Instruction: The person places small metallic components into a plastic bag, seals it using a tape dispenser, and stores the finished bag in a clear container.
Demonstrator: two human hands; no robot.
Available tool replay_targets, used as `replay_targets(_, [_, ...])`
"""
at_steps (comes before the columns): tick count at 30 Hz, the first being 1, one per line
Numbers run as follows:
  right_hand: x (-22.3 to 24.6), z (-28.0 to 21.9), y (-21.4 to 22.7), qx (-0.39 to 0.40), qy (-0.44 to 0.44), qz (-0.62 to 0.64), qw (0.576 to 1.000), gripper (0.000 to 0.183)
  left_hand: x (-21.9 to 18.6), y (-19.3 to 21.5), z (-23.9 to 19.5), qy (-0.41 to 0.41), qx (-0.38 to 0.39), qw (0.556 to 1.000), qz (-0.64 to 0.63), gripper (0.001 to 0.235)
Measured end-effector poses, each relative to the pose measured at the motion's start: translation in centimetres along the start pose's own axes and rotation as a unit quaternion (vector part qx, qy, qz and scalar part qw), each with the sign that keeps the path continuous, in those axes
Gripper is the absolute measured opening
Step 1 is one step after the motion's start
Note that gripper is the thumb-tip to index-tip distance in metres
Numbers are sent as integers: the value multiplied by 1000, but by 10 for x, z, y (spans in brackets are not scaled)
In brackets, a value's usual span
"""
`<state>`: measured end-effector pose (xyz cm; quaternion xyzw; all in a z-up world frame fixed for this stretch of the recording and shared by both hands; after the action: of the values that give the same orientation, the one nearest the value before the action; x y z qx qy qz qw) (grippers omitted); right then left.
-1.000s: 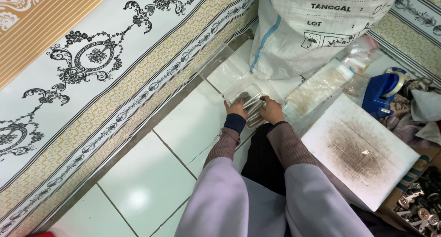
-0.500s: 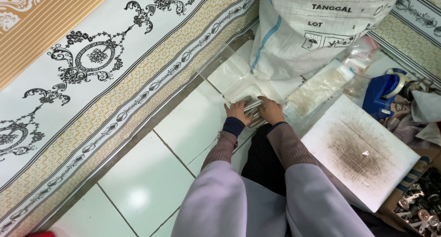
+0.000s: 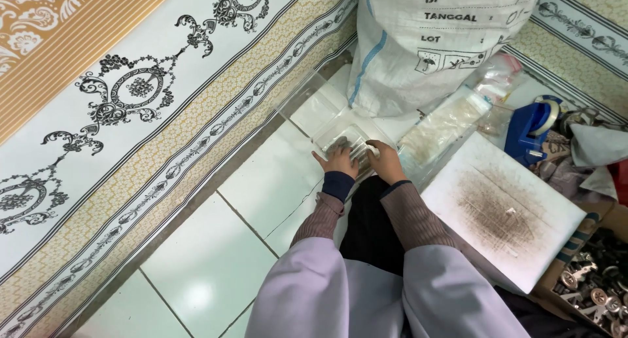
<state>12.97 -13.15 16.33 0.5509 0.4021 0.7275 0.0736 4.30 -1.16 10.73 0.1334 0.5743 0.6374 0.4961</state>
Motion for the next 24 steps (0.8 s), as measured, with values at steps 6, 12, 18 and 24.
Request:
replay_targets(6, [15, -35, 88, -60, 1, 26, 998, 30, -78, 32, -12, -17, 8, 994, -104, 36])
replay_targets(12, [5, -96, 187, -123, -34, 11, 992, 27, -192, 51, -42, -84, 104, 978, -162, 37])
replay_targets(18, [-79, -167, 277, -211, -95, -41, 972, 27, -286, 3, -97, -170, 174, 948, -204, 37])
replay_targets(24, [-136, -247, 348, -280, -177, -30, 943, 28, -359, -101, -164, -239, 193, 910, -279, 42])
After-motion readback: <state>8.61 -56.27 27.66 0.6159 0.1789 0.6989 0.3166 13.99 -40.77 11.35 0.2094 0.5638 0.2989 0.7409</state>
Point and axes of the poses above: each hand's wrist, its own z-axis towards the middle knuckle, its own y-axis out of the back of the hand, x = y × z, the point moved 6 cm from there along z, towards the middle knuckle, and after that the axes turned 13 degrees about -x, right-handed, at the moved point
